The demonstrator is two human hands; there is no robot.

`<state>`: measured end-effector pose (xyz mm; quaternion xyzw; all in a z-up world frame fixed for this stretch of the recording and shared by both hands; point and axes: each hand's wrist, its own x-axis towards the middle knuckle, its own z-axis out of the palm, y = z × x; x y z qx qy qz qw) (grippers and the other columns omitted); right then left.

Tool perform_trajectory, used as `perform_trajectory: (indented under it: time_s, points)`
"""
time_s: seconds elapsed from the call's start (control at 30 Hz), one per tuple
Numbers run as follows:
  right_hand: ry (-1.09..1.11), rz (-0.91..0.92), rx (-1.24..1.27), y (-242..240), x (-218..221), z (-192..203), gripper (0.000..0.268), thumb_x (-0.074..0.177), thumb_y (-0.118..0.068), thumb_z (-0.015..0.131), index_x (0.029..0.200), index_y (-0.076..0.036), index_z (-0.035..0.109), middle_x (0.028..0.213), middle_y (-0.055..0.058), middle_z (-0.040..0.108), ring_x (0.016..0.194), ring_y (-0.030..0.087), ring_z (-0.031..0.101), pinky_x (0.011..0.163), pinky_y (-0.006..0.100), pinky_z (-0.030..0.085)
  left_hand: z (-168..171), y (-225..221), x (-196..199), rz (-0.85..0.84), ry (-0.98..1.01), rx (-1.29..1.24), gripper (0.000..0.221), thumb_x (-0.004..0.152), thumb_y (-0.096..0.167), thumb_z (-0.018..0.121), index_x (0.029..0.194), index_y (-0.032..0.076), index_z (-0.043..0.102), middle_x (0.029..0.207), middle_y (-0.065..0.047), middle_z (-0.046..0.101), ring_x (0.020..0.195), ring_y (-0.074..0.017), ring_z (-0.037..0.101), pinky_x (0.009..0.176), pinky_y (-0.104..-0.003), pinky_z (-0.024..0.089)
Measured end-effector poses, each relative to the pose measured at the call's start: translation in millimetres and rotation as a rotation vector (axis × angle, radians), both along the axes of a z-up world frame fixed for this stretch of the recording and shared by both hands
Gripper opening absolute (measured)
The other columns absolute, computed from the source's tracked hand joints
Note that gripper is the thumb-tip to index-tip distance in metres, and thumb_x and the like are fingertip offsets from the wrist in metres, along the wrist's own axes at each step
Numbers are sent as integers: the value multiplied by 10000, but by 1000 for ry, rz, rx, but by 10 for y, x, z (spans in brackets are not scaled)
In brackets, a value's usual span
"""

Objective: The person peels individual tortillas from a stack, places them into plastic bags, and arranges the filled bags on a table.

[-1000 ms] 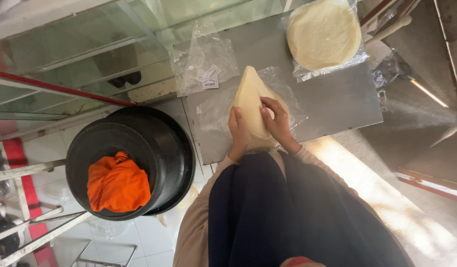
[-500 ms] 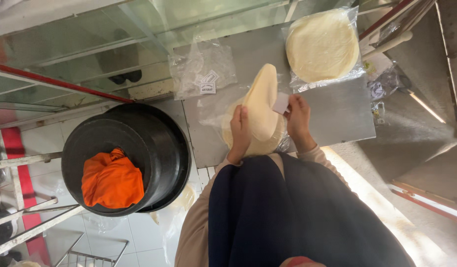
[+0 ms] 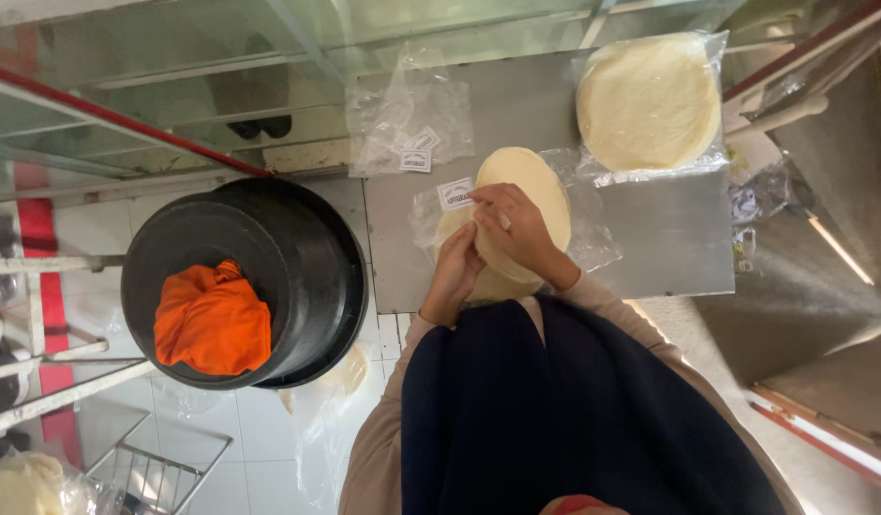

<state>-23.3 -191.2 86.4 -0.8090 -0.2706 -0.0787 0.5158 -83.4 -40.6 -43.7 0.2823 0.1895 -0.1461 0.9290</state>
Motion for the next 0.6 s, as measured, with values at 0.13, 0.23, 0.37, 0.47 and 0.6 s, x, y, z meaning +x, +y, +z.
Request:
perform_trajectory:
  time_s: [0.13, 0.23, 0.37, 0.47, 0.6]
  points:
    - [79, -155, -64, -15, -127, -67, 314, 915, -143, 734, 1206, -62, 648, 1241, 136, 623, 1199, 339, 599, 1034, 420, 486, 8, -29, 26, 35, -6, 36, 268, 1084, 260, 564, 1224, 50, 653, 1152, -59, 698, 1047, -188, 660, 896, -381, 559]
    - [202, -85, -77, -129, -217, -84, 404, 873, -184, 802, 1216, -47, 639, 1287, 144, 590, 1200, 341, 608, 1016, 402, 501, 48, -50, 53, 47, 27, 79, 229, 1041, 236, 604, 1181, 67, 669, 1099, -26, 697, 1010, -165, 663, 860, -357, 562]
    - [272, -24, 50, -167, -220, -79, 416, 857, -154, 812, 1196, -30, 606, 1315, 143, 588, 1210, 282, 622, 1012, 384, 542, 11, -141, 85, 68, 38, 122, 161, 1036, 225, 664, 1111, 84, 683, 1021, -6, 674, 926, -130, 634, 805, -335, 545]
    - [356, -27, 94, -191, -174, -110, 398, 876, -135, 806, 1195, -21, 597, 1301, 132, 601, 1198, 231, 635, 1017, 375, 570, -39, -190, 120, 59, -2, 108, 124, 1027, 212, 689, 1066, 94, 677, 996, -8, 667, 914, -123, 634, 813, -333, 548]
    - [442, -22, 151, -261, -90, -240, 286, 940, -96, 706, 1191, -1, 608, 1246, 127, 645, 1145, 211, 671, 1006, 354, 586, -29, -268, 171, 55, -19, 88, 113, 1011, 210, 693, 1022, 104, 657, 1017, -9, 685, 939, -116, 650, 852, -330, 556]
